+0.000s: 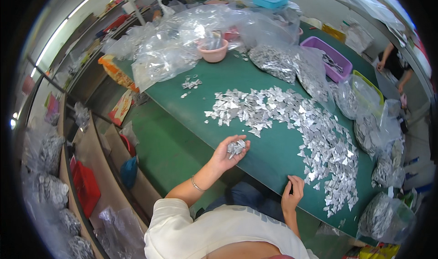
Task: The person sorts silver butterfly-shaped decorative items on a green table by hand and places them into plastic bags.
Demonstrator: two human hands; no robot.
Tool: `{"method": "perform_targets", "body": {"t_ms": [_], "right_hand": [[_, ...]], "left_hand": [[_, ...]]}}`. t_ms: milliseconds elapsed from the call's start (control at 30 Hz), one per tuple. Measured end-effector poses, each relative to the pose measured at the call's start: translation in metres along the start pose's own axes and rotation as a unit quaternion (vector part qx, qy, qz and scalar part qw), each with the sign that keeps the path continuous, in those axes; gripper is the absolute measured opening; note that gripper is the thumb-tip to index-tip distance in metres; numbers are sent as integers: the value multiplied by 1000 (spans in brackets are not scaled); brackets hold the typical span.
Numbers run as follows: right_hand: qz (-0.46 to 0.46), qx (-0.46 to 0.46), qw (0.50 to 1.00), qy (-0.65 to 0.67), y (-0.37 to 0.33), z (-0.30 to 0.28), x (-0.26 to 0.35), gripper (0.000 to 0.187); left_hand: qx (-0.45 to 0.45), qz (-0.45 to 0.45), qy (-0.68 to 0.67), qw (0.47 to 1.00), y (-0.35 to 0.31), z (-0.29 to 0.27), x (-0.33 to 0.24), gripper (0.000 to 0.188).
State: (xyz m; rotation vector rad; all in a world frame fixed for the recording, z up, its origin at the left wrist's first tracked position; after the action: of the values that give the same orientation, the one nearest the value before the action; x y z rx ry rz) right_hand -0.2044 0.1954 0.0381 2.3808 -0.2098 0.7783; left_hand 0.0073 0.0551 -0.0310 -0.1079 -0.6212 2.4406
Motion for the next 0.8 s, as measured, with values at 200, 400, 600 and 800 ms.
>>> {"method": "perform_targets", "body": {"t_ms": [200,400,600,800], "right_hand": [[4,-5,1000,-14,5,-2,2,18],[10,-12,1000,-17,2,1,0,18],[19,-25,999,-17,5,-5,-3,16],[40,-14,999,-18,3,-5,-9,17]], "left_hand": [[-28,-12,-33,999,13,3,17,33],[-37,-46,-46,997,21,-6,33,25],[31,-117,-49,991,31,1,49,26],[20,-106,-66,992,38,-8,51,25]]}}
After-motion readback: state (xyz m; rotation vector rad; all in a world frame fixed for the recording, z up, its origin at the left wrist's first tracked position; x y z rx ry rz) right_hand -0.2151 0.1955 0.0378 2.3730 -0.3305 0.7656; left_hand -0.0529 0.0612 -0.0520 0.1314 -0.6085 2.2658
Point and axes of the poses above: each hand's wrist, its own y-axis towards the middle knuckle, its own z-axis out of the palm, x = y × z, the point moved 10 cm from there along y, towards the middle knuckle, and after that the axes turned 14 degrees about -y, right-handed, at the moved point
